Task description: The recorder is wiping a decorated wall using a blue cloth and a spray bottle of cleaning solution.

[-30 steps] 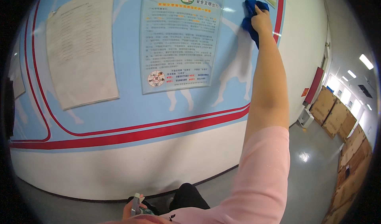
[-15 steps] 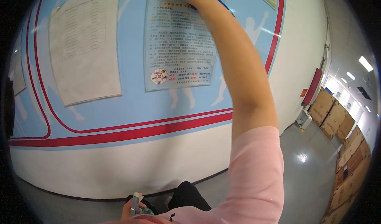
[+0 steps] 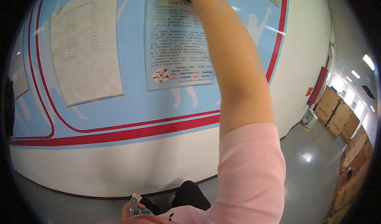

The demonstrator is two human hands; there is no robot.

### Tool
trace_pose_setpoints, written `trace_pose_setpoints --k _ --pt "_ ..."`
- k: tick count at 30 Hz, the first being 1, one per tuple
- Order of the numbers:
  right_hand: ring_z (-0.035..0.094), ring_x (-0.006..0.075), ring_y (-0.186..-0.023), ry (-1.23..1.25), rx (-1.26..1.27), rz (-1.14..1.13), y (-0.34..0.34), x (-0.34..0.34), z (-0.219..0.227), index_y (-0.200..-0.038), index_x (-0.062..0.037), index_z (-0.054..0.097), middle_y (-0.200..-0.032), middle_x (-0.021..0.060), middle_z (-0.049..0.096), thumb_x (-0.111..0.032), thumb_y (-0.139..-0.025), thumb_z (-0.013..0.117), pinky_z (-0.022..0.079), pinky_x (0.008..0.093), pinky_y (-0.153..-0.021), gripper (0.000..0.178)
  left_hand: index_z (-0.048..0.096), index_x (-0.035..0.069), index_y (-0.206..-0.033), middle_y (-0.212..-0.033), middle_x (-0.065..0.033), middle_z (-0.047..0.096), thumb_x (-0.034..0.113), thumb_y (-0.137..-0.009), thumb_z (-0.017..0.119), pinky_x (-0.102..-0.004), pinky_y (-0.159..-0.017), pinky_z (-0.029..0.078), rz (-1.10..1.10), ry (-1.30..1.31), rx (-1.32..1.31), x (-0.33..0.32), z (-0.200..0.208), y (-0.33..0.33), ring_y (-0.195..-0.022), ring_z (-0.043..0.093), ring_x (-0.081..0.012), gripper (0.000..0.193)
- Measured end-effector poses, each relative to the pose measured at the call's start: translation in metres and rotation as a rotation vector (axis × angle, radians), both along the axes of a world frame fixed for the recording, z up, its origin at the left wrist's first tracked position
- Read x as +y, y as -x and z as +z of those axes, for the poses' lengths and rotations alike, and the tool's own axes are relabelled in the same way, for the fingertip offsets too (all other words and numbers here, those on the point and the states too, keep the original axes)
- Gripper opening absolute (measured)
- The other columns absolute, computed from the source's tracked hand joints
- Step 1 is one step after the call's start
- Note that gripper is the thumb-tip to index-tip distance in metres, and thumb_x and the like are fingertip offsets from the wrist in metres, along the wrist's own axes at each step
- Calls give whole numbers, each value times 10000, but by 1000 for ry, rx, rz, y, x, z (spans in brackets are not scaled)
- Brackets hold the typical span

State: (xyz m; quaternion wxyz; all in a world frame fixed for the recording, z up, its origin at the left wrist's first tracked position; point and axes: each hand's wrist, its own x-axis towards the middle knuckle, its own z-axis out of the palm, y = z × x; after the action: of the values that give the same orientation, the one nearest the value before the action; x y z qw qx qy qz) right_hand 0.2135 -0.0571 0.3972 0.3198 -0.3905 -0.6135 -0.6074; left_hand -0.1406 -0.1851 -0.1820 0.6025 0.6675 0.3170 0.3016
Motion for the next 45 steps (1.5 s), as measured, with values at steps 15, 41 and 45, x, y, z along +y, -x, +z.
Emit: trace_pose_setpoints --k 15,41,45 --pt "532 378 -1104 -81 136 18 -7 5 -20 -1129 -55 664 -1183 196 583 -157 -787 516 413 401 -987 386 494 20 -1330 -1001 -105 668 238 -677 818 -385 -981 361 -100 -79 -126 10 -17 12 -1082 570 -226 761" --pt "457 264 -1269 340 -278 90 284 121 -12 -1198 -191 653 -1337 115 531 -296 -861 454 369 366 -1053 406 526 104 -1134 -824 -5 580 254 -765 734 -272 -696 387 171 28 -115 -16 -21 74 -768 533 -103 449" --pt "551 269 -1142 198 -202 88 221 96 2 -1073 -140 704 -1184 118 613 -337 -838 493 434 401 -982 373 484 90 -1363 -940 -60 646 239 -630 839 -317 -865 391 127 -51 -50 -10 -27 78 -905 570 -150 827"
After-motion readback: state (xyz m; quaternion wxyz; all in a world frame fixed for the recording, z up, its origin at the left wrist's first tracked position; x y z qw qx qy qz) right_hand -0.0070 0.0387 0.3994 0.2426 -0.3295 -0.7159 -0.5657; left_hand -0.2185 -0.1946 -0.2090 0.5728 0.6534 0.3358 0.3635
